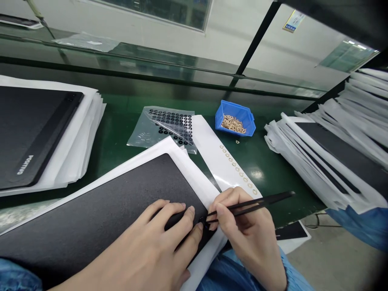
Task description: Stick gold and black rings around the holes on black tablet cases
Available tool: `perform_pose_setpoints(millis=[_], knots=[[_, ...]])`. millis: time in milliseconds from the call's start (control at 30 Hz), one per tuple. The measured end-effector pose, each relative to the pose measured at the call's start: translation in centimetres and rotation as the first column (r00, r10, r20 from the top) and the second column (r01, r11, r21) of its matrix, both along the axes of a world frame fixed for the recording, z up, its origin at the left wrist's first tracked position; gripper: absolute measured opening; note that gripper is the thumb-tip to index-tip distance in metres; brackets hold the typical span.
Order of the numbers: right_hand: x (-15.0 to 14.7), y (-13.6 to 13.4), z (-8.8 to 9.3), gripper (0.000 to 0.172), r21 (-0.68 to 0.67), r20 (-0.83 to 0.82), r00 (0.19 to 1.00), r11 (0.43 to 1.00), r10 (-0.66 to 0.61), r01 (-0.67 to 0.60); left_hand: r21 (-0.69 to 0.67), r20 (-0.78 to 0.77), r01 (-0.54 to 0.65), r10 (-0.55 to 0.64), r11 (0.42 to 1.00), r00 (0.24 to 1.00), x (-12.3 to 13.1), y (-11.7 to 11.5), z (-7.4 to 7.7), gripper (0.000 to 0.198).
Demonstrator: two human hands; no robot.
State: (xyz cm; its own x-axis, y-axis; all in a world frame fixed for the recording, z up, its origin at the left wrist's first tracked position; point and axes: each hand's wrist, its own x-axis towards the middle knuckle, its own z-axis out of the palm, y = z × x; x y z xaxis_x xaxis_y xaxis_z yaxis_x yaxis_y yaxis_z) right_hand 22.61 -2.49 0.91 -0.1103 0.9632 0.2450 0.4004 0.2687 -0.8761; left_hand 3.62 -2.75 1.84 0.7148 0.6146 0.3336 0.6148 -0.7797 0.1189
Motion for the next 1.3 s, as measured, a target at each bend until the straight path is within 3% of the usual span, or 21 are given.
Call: perform_pose_setpoints(millis=[467,833,1100,1300], knots=[[-0.6,-0.2,0.4,0.014,0.079,0.134,0.990,0.996,-0.042,0.032,-0.008,-0.002,0.005,-0.005,1.000,1.000,-0.3,-0.3,-0.4,0.024],[-0.1,0.9,1.2,0.016,0.013,0.198,0.970,0.989,0.141,-0.147,0.018,0.001,0.007,-0.007,1.000,1.000,0.1,-0.2,-0.1,0.023],[1.0,1.2,0.7,0.013,-0.053,0.007,0.981,0.980,0.192,-0.191,0.009,-0.044,-0.002,0.002,1.000,0.999,-0.2,0.0,0.4,0.027],[1.6,1.3,0.4,0.006,0.019,-0.010,0.970,0.970,0.244,-0.244,-0.028,-0.123,0.050,-0.053,0.998,0.991,-0.2,0.1,0.8,0.032]])
